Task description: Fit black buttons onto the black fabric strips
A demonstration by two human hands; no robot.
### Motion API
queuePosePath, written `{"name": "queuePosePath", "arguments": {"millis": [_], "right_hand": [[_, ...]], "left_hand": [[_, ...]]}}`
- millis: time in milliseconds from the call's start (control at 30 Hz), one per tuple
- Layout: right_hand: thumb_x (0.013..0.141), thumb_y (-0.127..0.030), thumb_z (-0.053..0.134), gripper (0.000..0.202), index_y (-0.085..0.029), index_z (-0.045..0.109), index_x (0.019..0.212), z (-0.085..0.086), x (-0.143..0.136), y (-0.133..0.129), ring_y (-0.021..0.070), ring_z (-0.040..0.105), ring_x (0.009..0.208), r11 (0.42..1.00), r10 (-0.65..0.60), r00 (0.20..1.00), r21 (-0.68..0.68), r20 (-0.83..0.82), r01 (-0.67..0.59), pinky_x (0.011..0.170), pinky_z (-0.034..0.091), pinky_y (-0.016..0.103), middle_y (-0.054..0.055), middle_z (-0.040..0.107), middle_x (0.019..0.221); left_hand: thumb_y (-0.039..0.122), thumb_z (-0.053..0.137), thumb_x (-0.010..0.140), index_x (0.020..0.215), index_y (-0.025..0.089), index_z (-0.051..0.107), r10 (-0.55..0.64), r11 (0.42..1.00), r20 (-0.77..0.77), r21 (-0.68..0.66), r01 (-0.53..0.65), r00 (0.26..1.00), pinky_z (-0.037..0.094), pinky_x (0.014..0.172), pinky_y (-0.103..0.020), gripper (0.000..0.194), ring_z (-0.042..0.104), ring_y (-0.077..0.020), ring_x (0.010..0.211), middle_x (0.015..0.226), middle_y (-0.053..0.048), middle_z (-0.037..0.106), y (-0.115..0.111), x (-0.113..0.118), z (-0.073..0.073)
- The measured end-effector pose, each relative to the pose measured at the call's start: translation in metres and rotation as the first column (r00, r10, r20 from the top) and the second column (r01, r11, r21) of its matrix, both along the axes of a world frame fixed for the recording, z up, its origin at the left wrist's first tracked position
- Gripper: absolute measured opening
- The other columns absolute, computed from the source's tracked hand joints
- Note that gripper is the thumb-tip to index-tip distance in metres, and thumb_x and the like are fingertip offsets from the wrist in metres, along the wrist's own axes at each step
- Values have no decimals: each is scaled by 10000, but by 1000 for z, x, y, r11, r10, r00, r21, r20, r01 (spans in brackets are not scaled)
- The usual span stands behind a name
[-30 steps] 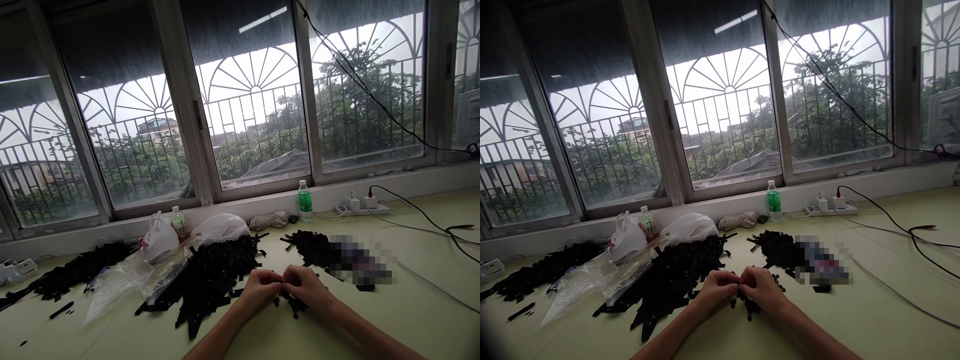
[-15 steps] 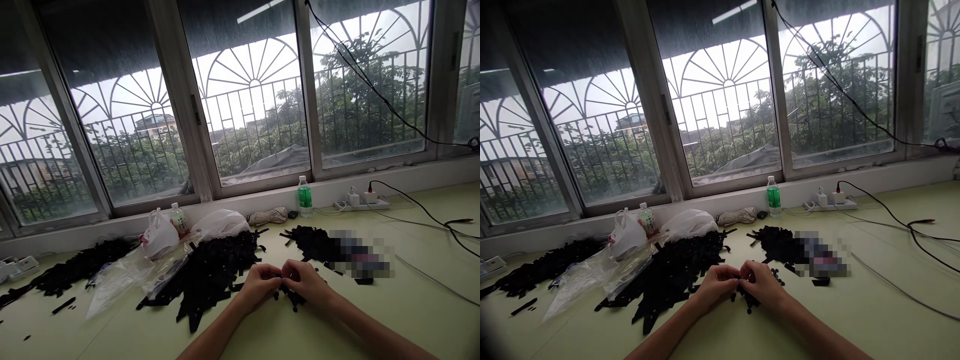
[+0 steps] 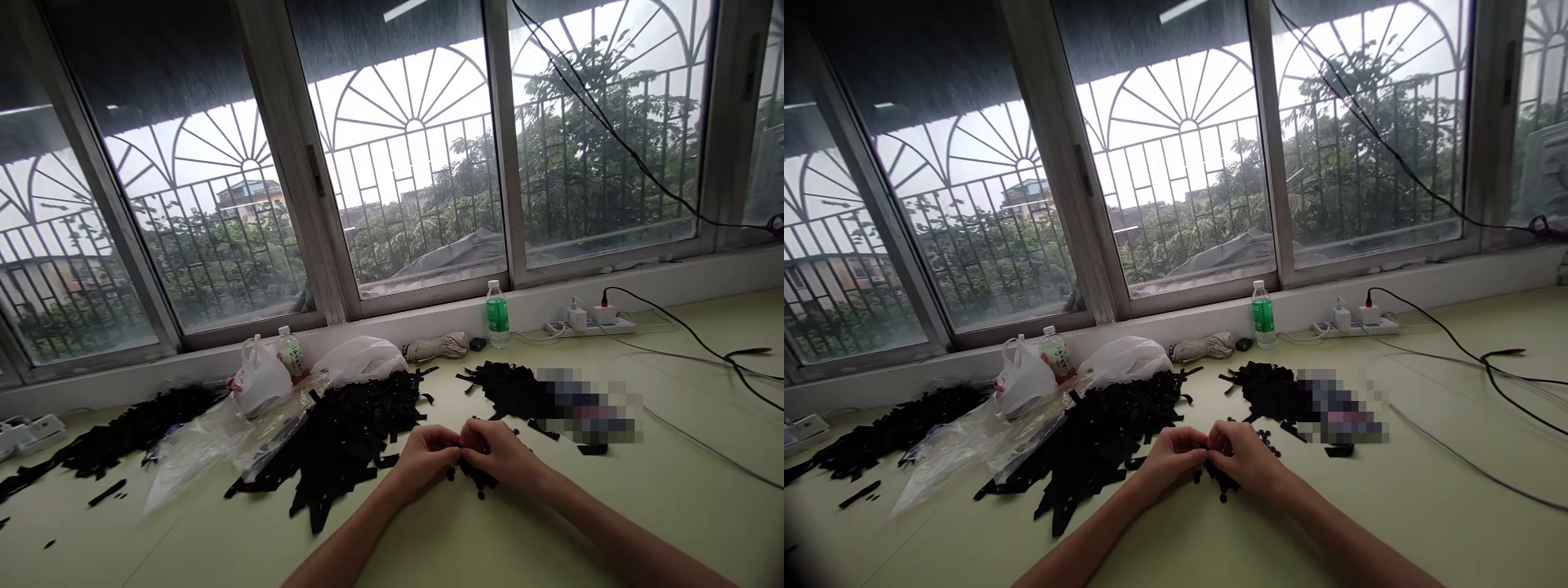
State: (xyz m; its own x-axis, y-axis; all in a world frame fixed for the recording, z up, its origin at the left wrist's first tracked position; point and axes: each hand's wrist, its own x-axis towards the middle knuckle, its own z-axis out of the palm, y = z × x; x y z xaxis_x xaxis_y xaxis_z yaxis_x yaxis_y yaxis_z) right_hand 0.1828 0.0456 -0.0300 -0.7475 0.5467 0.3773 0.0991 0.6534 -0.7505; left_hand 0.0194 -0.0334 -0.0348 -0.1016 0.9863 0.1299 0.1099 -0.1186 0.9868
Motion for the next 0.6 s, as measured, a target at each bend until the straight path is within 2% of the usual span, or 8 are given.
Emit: {"name": "queuePosePath", "arguments": {"millis": [100, 267, 433, 600], "right_hand": [[747, -208, 514, 95, -181, 604, 759, 0, 0, 1, 136, 553, 595, 1000, -5, 1000, -26, -24, 4, 532, 401, 222, 4, 632, 657], [748, -242, 520, 132, -172, 604, 674, -3, 0, 5, 130, 517, 559, 997, -68, 998, 29, -2, 68, 505, 361, 220, -1, 601, 598], [764, -263, 510, 165, -171, 636, 710, -5, 0, 6, 133, 514, 552, 997, -70, 998, 34, 2, 70, 498, 356, 225, 7, 612, 609], [776, -299, 518, 201, -178, 672, 734, 0, 3, 8, 148, 544, 561, 998, -43, 999, 43, 7, 43, 506, 379, 236, 21, 640, 623]], "left_hand": [[334, 784, 608, 843, 102, 719, 17, 1000, 40, -11, -17, 999, 405, 577, -234, 336, 534, -116, 592, 676, -53, 645, 0, -2, 2], [323, 797, 593, 840, 97, 709, -36, 999, 88, -19, 38, 995, 400, 548, -229, 346, 536, -112, 569, 651, -46, 634, 0, 0, 0], [310, 801, 583, 798, 98, 707, 13, 1000, 94, -23, -11, 996, 415, 563, -241, 317, 533, -111, 557, 634, -40, 631, 2, 1, -2], [332, 776, 607, 812, 116, 711, 74, 997, 62, -22, -73, 995, 431, 635, -256, 305, 559, -134, 630, 696, -45, 651, 2, -2, -1]]}}
